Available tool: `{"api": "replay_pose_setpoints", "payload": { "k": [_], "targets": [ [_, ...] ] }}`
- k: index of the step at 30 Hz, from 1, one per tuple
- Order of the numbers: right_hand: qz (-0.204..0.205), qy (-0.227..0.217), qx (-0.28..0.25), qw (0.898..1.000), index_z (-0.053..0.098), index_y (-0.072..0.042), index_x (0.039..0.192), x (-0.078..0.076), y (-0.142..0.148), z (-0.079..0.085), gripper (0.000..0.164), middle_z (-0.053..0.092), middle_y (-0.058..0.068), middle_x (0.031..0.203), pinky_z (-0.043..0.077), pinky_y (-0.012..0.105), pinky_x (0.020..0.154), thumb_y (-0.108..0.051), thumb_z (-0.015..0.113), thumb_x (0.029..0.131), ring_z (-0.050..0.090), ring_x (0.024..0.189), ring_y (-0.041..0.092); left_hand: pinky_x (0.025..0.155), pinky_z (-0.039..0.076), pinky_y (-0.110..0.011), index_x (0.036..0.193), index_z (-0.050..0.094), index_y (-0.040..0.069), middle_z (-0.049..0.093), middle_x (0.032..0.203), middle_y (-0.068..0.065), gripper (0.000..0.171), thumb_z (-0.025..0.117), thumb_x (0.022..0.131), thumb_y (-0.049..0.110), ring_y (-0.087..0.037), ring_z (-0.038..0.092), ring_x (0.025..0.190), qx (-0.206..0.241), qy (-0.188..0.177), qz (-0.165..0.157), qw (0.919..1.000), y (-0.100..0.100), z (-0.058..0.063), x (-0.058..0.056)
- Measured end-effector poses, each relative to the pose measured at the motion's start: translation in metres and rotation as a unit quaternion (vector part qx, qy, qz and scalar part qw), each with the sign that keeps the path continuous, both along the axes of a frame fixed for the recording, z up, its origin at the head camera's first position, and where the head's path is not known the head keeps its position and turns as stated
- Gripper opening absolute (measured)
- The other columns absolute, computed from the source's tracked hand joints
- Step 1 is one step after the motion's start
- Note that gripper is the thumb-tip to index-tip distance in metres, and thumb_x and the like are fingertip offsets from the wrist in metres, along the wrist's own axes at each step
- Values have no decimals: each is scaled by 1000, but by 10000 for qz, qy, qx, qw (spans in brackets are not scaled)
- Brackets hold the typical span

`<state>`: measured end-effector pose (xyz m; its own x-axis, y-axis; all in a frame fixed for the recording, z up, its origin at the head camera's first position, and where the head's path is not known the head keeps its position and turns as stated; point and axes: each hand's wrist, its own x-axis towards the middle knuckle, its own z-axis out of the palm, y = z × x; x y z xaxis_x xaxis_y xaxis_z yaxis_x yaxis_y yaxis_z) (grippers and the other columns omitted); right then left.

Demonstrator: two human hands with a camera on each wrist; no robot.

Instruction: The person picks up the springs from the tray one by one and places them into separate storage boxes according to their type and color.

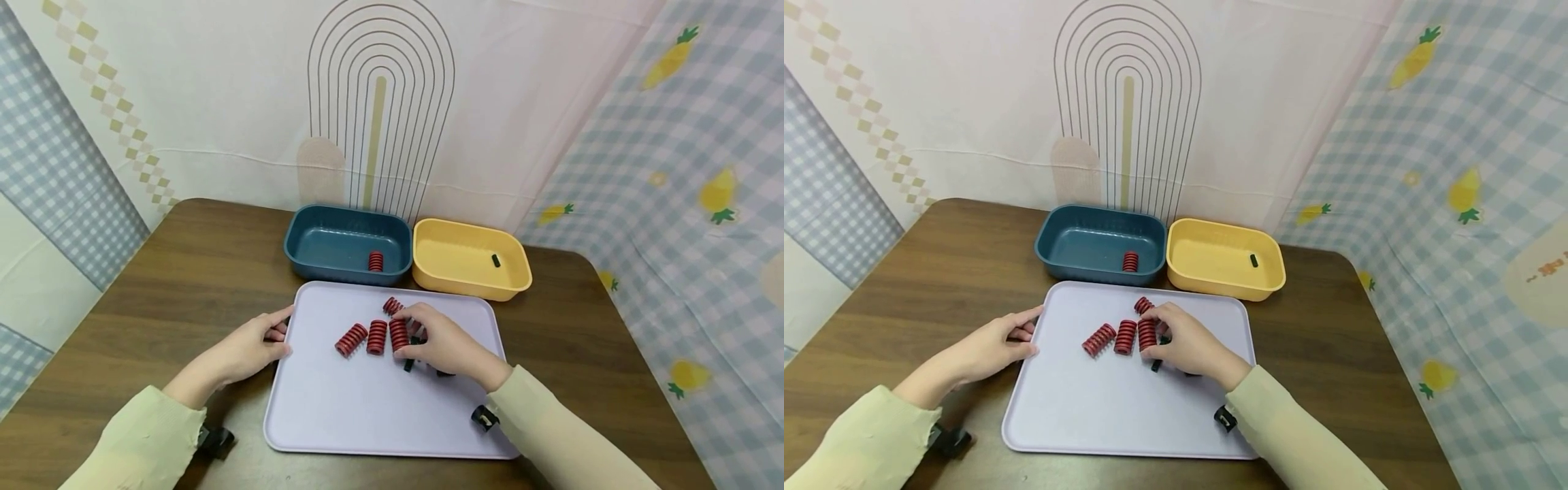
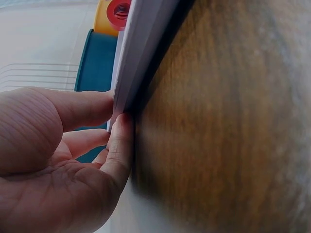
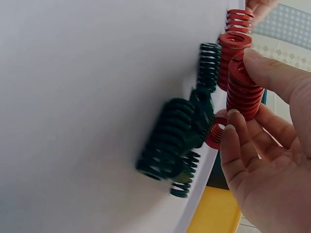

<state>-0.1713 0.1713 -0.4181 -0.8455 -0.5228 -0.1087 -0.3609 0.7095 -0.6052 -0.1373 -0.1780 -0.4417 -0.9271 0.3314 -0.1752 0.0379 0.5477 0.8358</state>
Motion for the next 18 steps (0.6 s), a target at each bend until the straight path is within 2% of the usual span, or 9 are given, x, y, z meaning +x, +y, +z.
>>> {"api": "replay_pose_setpoints", "payload": {
  "k": [11, 18],
  "targets": [
    [-346, 186, -419, 9984, 57, -17, 129, -7, -1, 13, 54, 53, -5, 105, 48, 33, 77, -31, 79, 81, 54, 94, 19, 86, 44, -38, 150, 31, 1, 53, 110, -12, 68, 65, 91, 4, -23, 50, 100, -4, 64, -7, 10000, 0, 1, 1],
    [-603, 453, -876, 9933, 58, -15, 126, -20, -9, 25, 52, 54, 0, 107, 48, 33, 79, -32, 79, 82, 54, 93, 20, 86, 45, -37, 150, 31, 0, 52, 109, -12, 68, 65, 91, 4, -23, 50, 100, -4, 36, -1, 10000, 1, 2, 1]
  ]
}}
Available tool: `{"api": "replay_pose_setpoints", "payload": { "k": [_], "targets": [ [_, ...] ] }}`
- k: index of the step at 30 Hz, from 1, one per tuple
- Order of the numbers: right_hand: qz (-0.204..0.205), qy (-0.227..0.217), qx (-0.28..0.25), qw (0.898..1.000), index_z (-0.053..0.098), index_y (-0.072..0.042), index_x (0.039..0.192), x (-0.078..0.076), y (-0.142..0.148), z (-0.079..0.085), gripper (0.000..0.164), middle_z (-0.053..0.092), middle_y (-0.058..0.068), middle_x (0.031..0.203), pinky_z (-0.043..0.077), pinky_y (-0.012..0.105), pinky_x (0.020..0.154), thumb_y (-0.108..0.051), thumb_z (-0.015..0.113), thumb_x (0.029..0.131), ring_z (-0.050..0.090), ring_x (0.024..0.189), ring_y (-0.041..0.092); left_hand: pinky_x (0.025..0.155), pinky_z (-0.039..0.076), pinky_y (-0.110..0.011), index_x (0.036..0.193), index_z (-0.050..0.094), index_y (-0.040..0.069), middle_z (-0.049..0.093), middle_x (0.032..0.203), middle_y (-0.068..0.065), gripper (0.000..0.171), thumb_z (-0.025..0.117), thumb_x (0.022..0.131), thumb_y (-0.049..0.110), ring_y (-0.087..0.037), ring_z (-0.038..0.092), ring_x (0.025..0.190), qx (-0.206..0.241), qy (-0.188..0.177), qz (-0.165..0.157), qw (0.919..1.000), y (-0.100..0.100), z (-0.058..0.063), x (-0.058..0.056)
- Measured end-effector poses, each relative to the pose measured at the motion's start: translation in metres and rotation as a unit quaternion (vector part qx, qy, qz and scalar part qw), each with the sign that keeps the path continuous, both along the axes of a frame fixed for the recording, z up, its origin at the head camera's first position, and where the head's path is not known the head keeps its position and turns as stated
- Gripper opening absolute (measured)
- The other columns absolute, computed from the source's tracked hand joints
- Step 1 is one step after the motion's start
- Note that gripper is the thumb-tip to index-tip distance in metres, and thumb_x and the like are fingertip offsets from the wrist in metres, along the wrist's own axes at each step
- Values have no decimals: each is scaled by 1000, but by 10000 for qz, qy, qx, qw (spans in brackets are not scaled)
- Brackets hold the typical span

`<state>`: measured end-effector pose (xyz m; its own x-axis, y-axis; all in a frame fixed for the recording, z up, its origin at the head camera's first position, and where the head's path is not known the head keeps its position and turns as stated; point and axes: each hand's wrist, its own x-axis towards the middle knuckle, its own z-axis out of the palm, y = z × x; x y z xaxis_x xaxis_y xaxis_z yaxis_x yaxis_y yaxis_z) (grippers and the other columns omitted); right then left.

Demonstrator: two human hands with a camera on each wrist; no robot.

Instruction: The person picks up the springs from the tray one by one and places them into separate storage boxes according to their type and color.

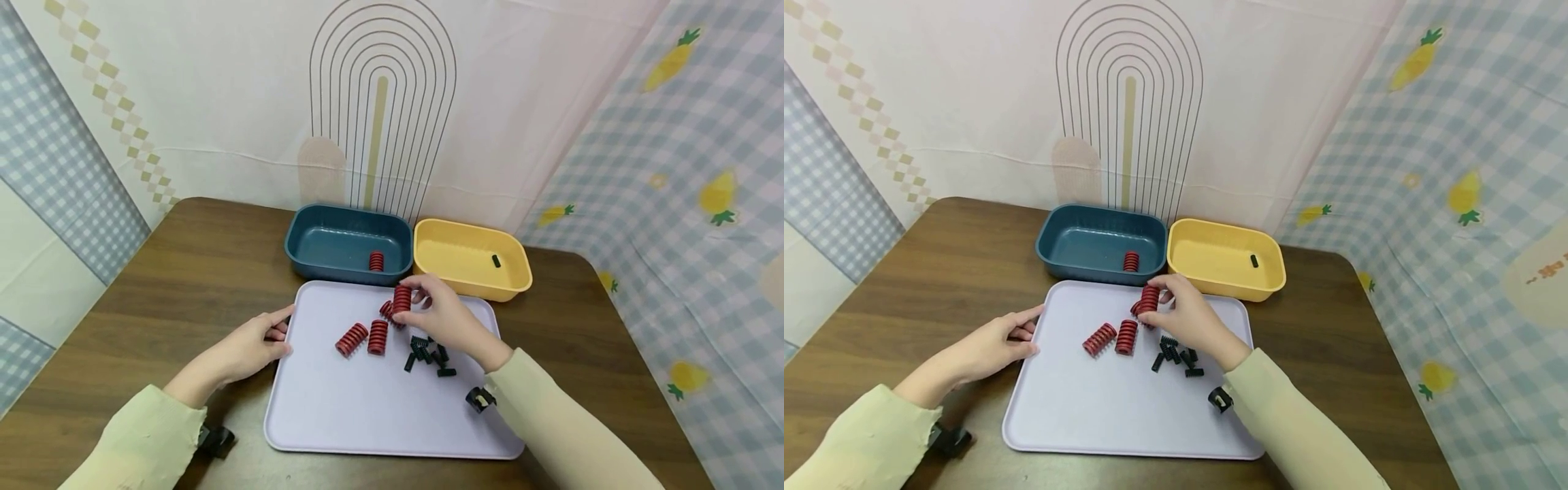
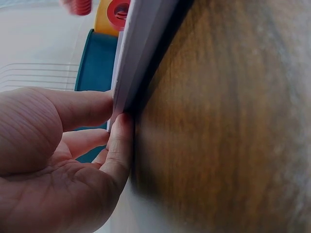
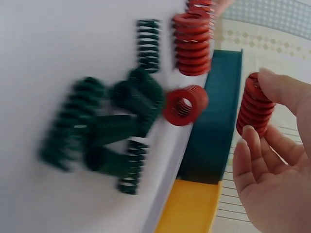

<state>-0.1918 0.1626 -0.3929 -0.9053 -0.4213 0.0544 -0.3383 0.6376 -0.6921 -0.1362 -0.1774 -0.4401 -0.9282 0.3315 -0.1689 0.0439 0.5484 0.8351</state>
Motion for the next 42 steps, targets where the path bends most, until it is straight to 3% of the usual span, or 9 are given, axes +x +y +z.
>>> {"api": "replay_pose_setpoints", "payload": {
  "k": [6, 11, 19, 36, 42],
  "targets": [
    [-520, 70, -541, 9972, 55, -15, 130, -20, -16, 13, 56, 53, 3, 110, 49, 34, 76, -35, 78, 82, 54, 94, 22, 86, 45, -37, 150, 30, 0, 52, 110, -12, 68, 64, 91, 4, -23, 50, 100, 13, -23, -15, 10000, -1, -1, 0],
    [-819, 149, -463, 9955, 55, -15, 133, -38, -27, 14, 58, 52, 1, 113, 50, 33, 70, -38, 76, 83, 53, 91, 19, 85, 45, -37, 150, 30, 0, 52, 110, -12, 68, 64, 91, 4, -23, 50, 100, 24, -33, -6, 10000, -1, -2, -1],
    [-921, 191, -270, 9952, 56, -9, 130, -58, -41, 4, 55, 52, 4, 108, 46, 32, 71, -32, 76, 85, 51, 90, 19, 85, 45, -36, 150, 30, 0, 52, 110, -12, 68, 64, 91, 4, -23, 51, 100, -7, -79, -9, 10000, 0, -2, -1],
    [-1225, -176, -262, 9920, 52, -8, 133, -68, -47, -8, 57, 53, 6, 106, 47, 30, 66, -33, 73, 87, 50, 86, 19, 86, 45, -36, 150, 30, 2, 52, 110, -12, 69, 65, 91, 7, -23, 50, 101, -26, -24, 12, 10000, -1, -1, -1],
    [-1147, -150, -131, 9932, 53, -7, 134, -70, -47, -9, 57, 54, 6, 106, 47, 32, 66, -33, 72, 88, 51, 85, 19, 86, 46, -36, 150, 31, 0, 52, 110, -12, 68, 64, 91, 5, -23, 51, 100, -21, 3, 12, 10000, 0, 0, 0]
  ]
}}
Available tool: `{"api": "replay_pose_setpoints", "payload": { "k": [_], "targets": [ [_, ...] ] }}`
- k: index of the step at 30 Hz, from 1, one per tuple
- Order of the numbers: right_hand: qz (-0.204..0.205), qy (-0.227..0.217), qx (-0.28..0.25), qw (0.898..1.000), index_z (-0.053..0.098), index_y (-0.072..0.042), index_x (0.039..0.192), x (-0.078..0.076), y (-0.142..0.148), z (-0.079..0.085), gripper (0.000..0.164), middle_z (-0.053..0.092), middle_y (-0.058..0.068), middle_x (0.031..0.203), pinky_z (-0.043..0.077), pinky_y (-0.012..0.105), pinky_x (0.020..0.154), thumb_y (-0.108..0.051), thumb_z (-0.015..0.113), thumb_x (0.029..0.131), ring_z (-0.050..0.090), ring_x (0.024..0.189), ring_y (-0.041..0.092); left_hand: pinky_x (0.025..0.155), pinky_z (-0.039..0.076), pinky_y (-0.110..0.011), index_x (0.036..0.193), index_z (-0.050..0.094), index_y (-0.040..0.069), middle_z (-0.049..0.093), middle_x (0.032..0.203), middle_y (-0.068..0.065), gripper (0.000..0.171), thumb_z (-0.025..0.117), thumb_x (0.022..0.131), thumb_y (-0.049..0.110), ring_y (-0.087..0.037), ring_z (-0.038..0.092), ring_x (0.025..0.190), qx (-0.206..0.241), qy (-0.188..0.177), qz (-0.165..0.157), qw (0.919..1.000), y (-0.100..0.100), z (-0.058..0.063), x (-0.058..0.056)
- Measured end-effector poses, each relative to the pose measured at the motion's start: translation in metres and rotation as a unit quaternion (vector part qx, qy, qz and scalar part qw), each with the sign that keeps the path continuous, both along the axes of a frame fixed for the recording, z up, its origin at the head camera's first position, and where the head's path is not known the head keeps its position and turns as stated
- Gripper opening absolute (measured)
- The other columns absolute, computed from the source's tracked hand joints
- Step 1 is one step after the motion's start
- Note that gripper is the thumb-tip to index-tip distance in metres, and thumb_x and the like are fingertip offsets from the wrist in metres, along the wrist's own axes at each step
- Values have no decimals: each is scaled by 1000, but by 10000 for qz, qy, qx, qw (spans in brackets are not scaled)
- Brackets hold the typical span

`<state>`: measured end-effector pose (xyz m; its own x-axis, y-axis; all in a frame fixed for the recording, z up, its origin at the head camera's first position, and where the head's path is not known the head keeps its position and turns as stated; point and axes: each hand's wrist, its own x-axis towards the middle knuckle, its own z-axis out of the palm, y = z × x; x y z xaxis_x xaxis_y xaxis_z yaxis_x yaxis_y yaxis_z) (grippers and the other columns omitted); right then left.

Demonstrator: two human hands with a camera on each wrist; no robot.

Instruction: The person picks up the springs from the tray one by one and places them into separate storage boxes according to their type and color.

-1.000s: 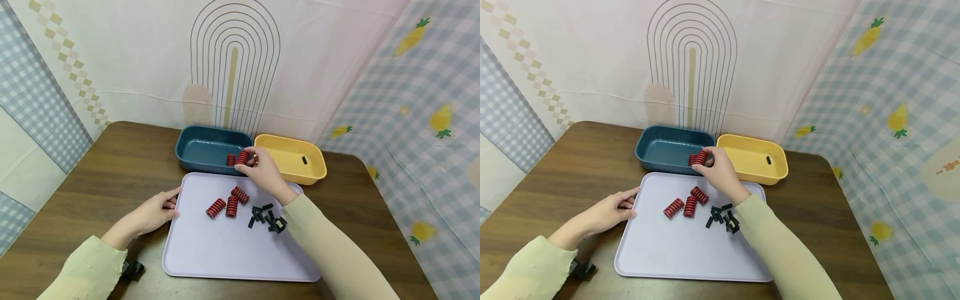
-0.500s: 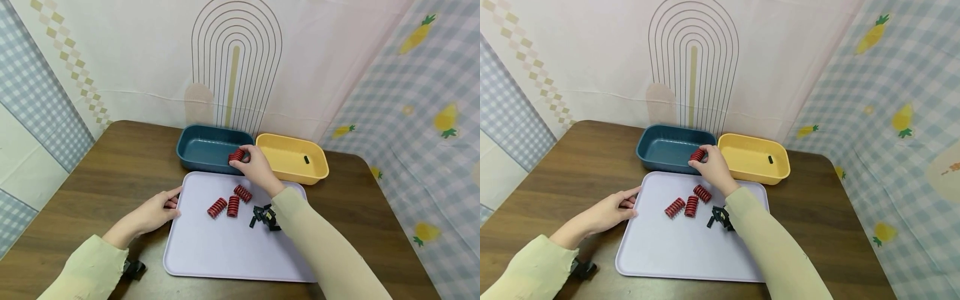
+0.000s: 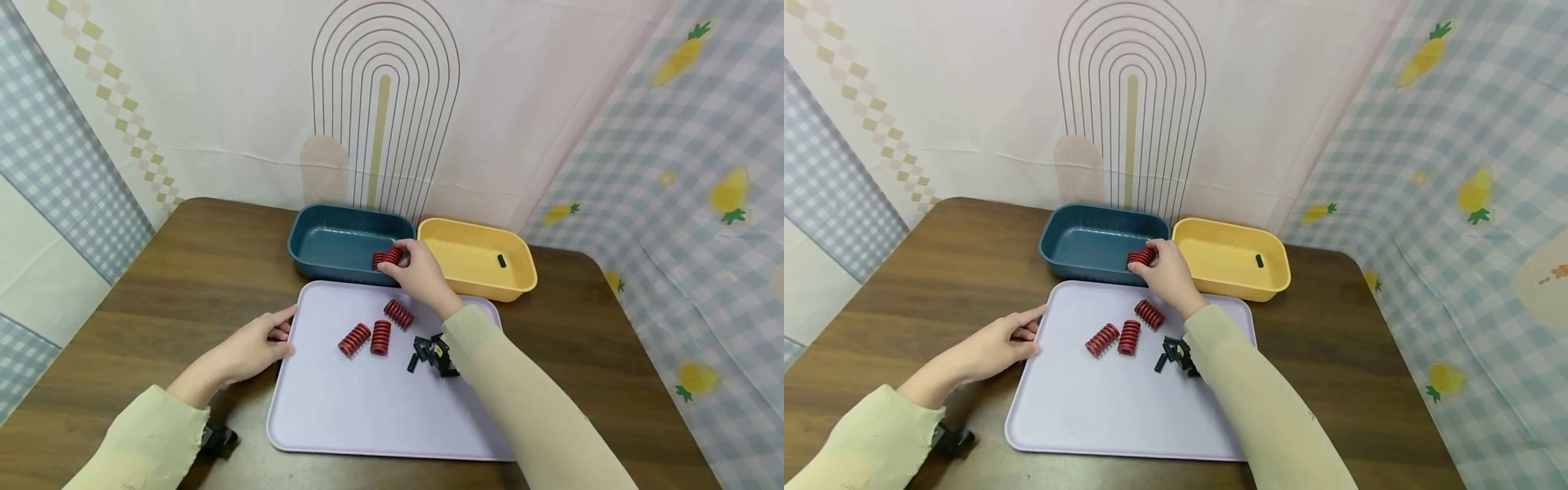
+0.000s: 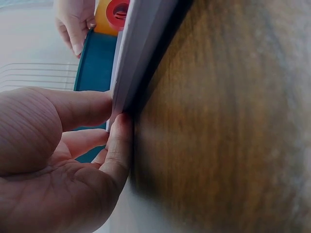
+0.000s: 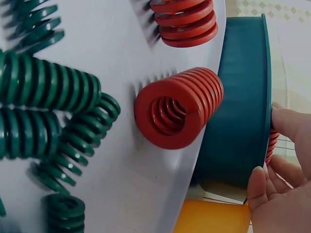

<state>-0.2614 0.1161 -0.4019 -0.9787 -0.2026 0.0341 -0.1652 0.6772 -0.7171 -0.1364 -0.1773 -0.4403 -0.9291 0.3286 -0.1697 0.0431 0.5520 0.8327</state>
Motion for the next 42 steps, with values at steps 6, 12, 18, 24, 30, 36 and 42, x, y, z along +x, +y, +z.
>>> {"api": "replay_pose_setpoints", "payload": {
  "k": [6, 12, 18, 24, 30, 36, 42],
  "targets": [
    [211, 26, 187, 9996, 51, -10, 136, 3, 2, 0, 56, 54, 7, 124, 49, 35, 78, -37, 68, 90, 52, 98, 20, 86, 45, -37, 149, 31, 0, 52, 110, -12, 68, 64, 91, 5, -24, 51, 100, 5, -19, 34, 10000, -1, 0, 1],
    [356, 93, 38, 9993, 52, -13, 136, 15, 17, 7, 57, 52, 7, 127, 49, 37, 81, -42, 68, 89, 51, 102, 20, 87, 45, -38, 150, 32, 1, 52, 109, -12, 68, 65, 91, 6, -23, 50, 101, -46, -39, 59, 10000, -1, 2, 1],
    [686, 169, -125, 9974, 53, -12, 133, 39, 57, 14, 58, 54, 6, 127, 49, 41, 86, -41, 72, 87, 55, 105, 26, 87, 45, -38, 150, 31, 2, 52, 109, -12, 68, 65, 91, 6, -24, 50, 101, -88, -78, 23, 9999, 3, 3, 0],
    [925, 189, 194, 9953, 54, -9, 133, 61, 96, 13, 62, 55, 7, 128, 47, 43, 88, -43, 73, 84, 54, 107, 25, 87, 45, -39, 150, 31, 0, 52, 108, -12, 68, 65, 91, 5, -24, 50, 100, -109, -10, 21, 9999, 2, 3, 0],
    [1083, 71, 389, 9933, 57, -10, 129, 78, 115, 4, 61, 58, 7, 125, 48, 42, 85, -45, 74, 82, 55, 103, 21, 87, 45, -39, 150, 31, 0, 52, 109, -12, 68, 65, 91, 5, -24, 50, 100, -104, -2, 24, 9999, 1, 2, 1],
    [1311, 51, 379, 9906, 61, -6, 126, 85, 122, -12, 54, 61, 9, 121, 49, 43, 82, -36, 76, 83, 57, 99, 22, 87, 45, -39, 150, 31, 0, 52, 109, -13, 68, 64, 91, 4, -24, 50, 101, -64, 18, 11, 10000, 0, 0, 1],
    [1334, -125, 586, 9893, 63, -9, 123, 88, 123, -25, 47, 62, 2, 114, 49, 39, 82, -33, 76, 85, 57, 96, 20, 87, 45, -39, 150, 31, 0, 52, 109, -13, 68, 64, 90, 4, -24, 50, 101, -53, 28, 8, 10000, 1, 1, 1]
  ]
}}
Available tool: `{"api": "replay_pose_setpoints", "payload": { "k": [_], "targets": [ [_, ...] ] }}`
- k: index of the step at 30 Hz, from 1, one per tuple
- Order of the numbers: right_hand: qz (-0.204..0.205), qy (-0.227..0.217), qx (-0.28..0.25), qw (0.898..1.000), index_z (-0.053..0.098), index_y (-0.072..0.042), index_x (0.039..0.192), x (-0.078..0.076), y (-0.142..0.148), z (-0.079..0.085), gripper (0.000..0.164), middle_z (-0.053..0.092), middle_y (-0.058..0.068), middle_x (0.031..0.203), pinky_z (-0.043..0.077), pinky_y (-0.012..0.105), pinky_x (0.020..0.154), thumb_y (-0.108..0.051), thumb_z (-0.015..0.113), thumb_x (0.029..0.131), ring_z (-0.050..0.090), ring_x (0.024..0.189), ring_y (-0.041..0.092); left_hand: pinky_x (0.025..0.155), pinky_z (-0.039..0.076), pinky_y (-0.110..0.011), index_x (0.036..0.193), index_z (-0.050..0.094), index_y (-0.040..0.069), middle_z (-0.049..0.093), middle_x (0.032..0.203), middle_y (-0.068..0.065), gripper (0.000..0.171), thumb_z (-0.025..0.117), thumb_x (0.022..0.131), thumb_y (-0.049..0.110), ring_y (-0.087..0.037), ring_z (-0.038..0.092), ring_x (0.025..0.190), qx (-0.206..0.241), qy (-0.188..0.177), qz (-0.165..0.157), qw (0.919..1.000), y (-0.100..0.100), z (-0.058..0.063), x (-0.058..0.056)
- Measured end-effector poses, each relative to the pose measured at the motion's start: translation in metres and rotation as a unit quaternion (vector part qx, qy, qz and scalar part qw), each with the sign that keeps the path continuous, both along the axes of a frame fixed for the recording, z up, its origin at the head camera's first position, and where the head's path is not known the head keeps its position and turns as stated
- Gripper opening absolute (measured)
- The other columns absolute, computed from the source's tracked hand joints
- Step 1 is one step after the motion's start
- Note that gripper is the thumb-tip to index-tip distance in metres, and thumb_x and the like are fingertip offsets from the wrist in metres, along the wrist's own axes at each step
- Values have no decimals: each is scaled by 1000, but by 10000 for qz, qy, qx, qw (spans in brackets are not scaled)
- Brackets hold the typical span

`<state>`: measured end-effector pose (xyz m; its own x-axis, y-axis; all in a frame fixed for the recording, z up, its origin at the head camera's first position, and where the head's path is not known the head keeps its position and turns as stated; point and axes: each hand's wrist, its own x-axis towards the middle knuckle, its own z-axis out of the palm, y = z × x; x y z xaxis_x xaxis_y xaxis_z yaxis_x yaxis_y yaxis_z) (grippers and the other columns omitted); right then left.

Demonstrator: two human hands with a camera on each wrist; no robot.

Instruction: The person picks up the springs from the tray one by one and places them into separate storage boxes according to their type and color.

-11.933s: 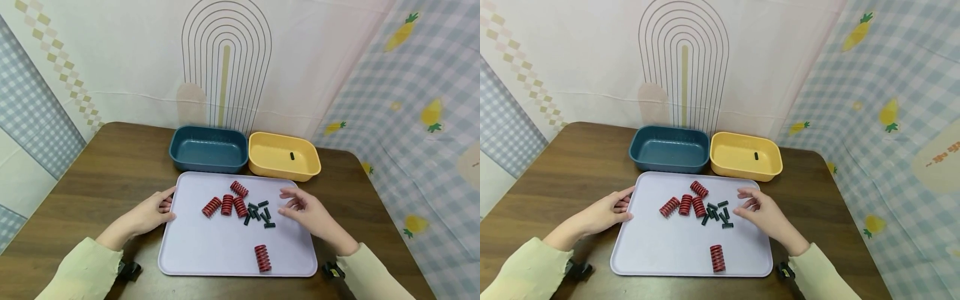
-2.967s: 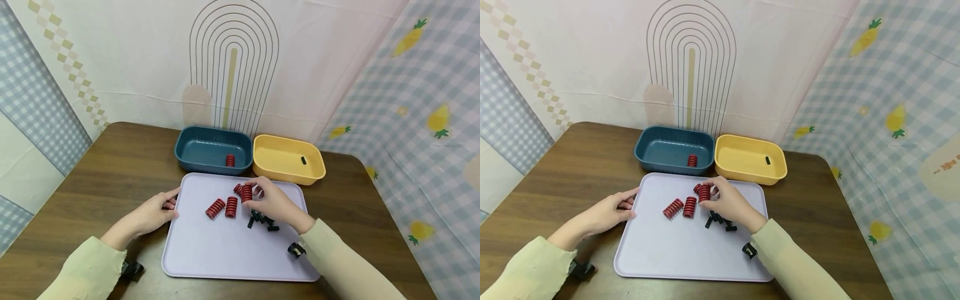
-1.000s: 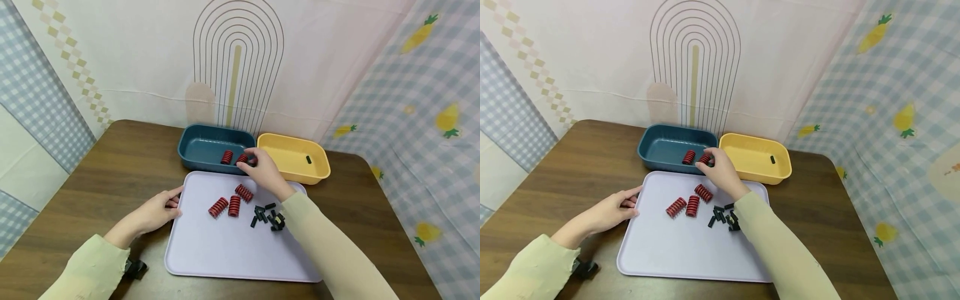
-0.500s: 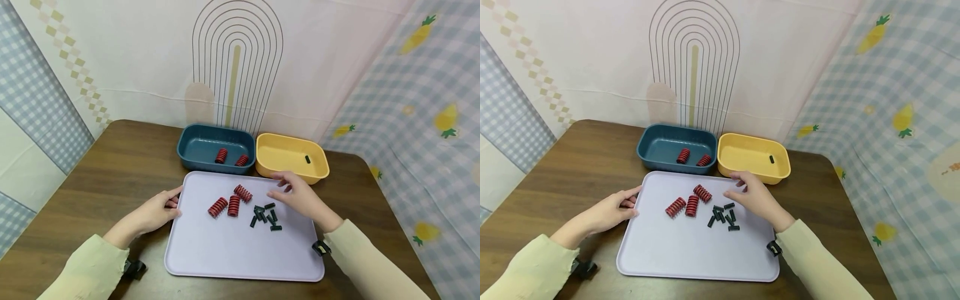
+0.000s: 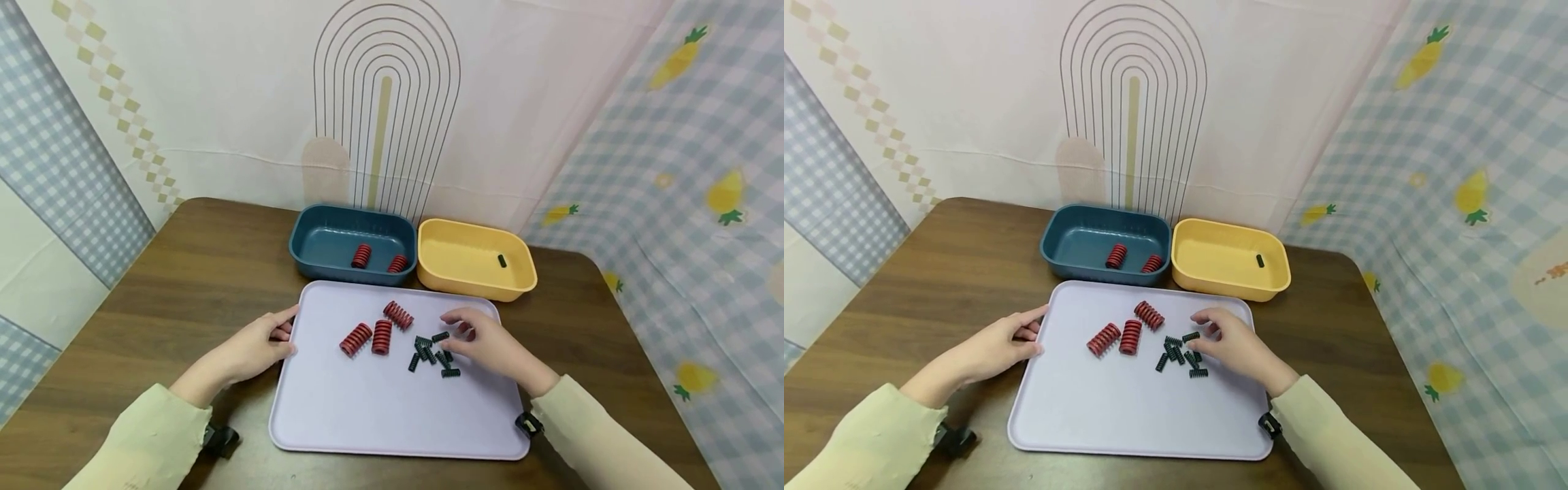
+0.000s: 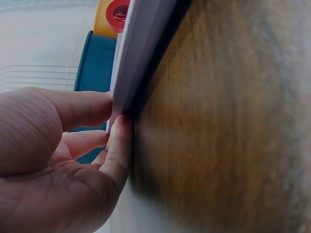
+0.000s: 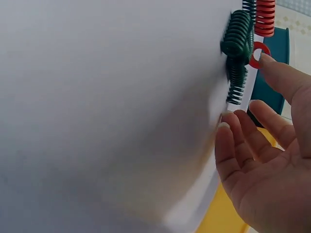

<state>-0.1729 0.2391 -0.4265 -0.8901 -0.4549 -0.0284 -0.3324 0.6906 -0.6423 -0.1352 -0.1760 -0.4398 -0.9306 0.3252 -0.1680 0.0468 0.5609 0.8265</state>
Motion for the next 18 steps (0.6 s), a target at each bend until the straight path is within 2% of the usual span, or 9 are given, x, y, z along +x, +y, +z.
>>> {"api": "replay_pose_setpoints", "payload": {
  "k": [6, 11, 18],
  "targets": [
    [29, -90, 149, 9998, 65, -11, 119, 0, -1, -10, 38, 61, -1, 109, 47, 34, 81, -29, 75, 86, 54, 93, 17, 87, 45, -38, 150, 31, 1, 52, 109, -12, 68, 65, 90, 5, -23, 50, 101, -24, -12, 26, 10000, -1, -3, -1],
    [7, 95, 144, 9999, 67, -12, 110, 0, -3, -12, 29, 58, 2, 100, 46, 32, 76, -23, 76, 86, 52, 88, 18, 87, 45, -38, 150, 32, 1, 52, 108, -12, 68, 65, 90, 4, -24, 51, 100, -25, 95, 37, 9999, -1, -3, -2],
    [-115, -57, 323, 9994, 68, -13, 102, 3, -8, -13, 18, 57, 0, 95, 45, 30, 71, -20, 74, 86, 52, 82, 15, 88, 45, -39, 148, 33, -2, 52, 108, -12, 67, 65, 89, 3, -24, 52, 101, 33, 160, -2, 9999, 0, -3, -1]
  ]
}}
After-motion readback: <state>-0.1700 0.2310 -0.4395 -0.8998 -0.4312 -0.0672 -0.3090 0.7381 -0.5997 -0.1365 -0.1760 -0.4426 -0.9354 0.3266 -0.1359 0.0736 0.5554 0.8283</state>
